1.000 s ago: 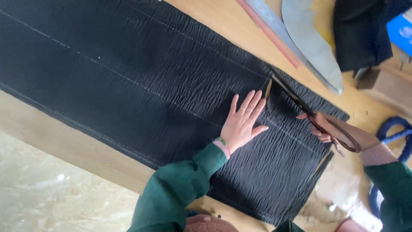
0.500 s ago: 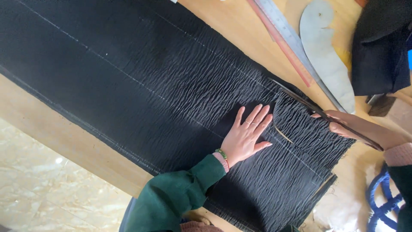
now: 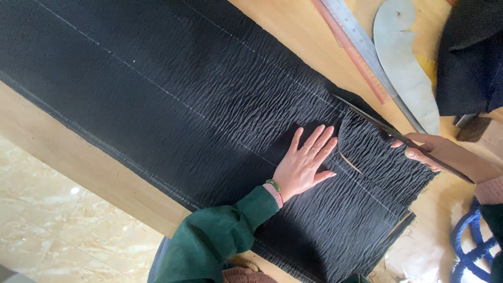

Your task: The person uses large shears to cut a piece of black textured fabric laid out on a wooden table, following white chalk lines. After cutting, the person gathers the cut fabric pieces and folds them on the table.

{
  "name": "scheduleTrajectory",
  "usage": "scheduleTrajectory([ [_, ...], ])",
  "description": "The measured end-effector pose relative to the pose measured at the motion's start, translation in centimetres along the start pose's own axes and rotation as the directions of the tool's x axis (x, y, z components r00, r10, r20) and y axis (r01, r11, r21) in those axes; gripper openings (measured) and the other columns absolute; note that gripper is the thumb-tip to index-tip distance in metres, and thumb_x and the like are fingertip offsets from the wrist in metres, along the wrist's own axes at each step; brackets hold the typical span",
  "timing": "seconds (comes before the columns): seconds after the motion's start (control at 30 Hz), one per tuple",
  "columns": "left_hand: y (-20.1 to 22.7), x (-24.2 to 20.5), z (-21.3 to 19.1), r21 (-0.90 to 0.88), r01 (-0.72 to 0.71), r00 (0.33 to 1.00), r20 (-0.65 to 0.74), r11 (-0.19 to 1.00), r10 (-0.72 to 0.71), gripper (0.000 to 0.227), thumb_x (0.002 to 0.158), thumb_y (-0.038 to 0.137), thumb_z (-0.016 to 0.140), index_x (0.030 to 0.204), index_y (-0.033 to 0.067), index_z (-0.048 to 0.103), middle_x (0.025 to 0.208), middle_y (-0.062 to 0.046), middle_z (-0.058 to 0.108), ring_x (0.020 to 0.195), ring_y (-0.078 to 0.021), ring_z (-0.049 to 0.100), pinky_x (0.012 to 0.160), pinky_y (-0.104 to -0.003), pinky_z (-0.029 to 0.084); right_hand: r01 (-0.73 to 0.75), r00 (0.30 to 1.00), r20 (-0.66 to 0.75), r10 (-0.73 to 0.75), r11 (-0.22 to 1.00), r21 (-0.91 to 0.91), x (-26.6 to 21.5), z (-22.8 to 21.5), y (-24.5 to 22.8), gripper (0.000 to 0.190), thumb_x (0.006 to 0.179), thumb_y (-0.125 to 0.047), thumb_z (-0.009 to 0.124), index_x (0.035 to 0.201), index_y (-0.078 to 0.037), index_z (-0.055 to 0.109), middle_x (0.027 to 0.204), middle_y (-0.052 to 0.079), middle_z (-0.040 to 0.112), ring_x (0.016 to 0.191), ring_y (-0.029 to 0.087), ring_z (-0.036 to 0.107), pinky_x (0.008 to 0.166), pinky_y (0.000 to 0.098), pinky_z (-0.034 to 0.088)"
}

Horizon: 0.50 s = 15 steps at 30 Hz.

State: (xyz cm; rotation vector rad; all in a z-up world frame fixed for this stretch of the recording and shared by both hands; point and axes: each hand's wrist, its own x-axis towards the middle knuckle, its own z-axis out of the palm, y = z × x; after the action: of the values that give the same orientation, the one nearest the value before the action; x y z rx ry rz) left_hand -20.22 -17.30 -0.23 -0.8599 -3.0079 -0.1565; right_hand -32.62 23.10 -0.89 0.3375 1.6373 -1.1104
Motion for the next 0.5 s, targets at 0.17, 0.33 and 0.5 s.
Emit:
scheduleTrajectory([
  [0.17,-0.1,-0.1,-0.1,0.004,-0.004,1.0,0.004,1.0,0.004,0.091,0.106,0.079,0.034,0.168,0.0148,0.015,0.173,-0.009,0.009,0.161,-0.0279,0.01,0.129,-0.059,0.014,-0.072,0.996,-0.075,0.05,0.938,-0.34,-1.7,2.7,-3.4,0.054,0.098,-0.04,0.049,0.143,-0.016,0.067,0.069,0.002,0.027,0.052,0.014,0.028,0.048,0.0285,0.016],
  [0.33,-0.1,0.0,-0.2,-0.005,-0.002,1.0,0.004,1.0,0.002,0.09,0.106,0.078,0.035,0.167,0.0147,0.016,0.173,-0.009,0.01,0.161,-0.0275,0.01,0.129,-0.059,0.014,0.058,0.997,-0.023,-0.079,0.877,-0.477,-1.5,5.3,-7.0,0.05,0.096,-0.026,0.049,0.144,-0.018,0.062,0.08,0.004,0.048,0.065,0.012,0.044,0.062,0.024,0.033],
  [0.5,-0.1,-0.1,-0.3,0.013,-0.001,1.0,0.007,1.0,0.001,0.09,0.106,0.078,0.033,0.168,0.0151,0.017,0.173,-0.009,0.01,0.161,-0.0274,0.01,0.129,-0.058,0.014,0.131,0.985,-0.007,-0.17,0.784,-0.606,-2.1,8.4,-10.7,0.04,0.098,-0.033,0.056,0.132,-0.013,0.064,0.098,0.002,0.06,0.085,0.008,0.053,0.081,0.0245,0.049],
])
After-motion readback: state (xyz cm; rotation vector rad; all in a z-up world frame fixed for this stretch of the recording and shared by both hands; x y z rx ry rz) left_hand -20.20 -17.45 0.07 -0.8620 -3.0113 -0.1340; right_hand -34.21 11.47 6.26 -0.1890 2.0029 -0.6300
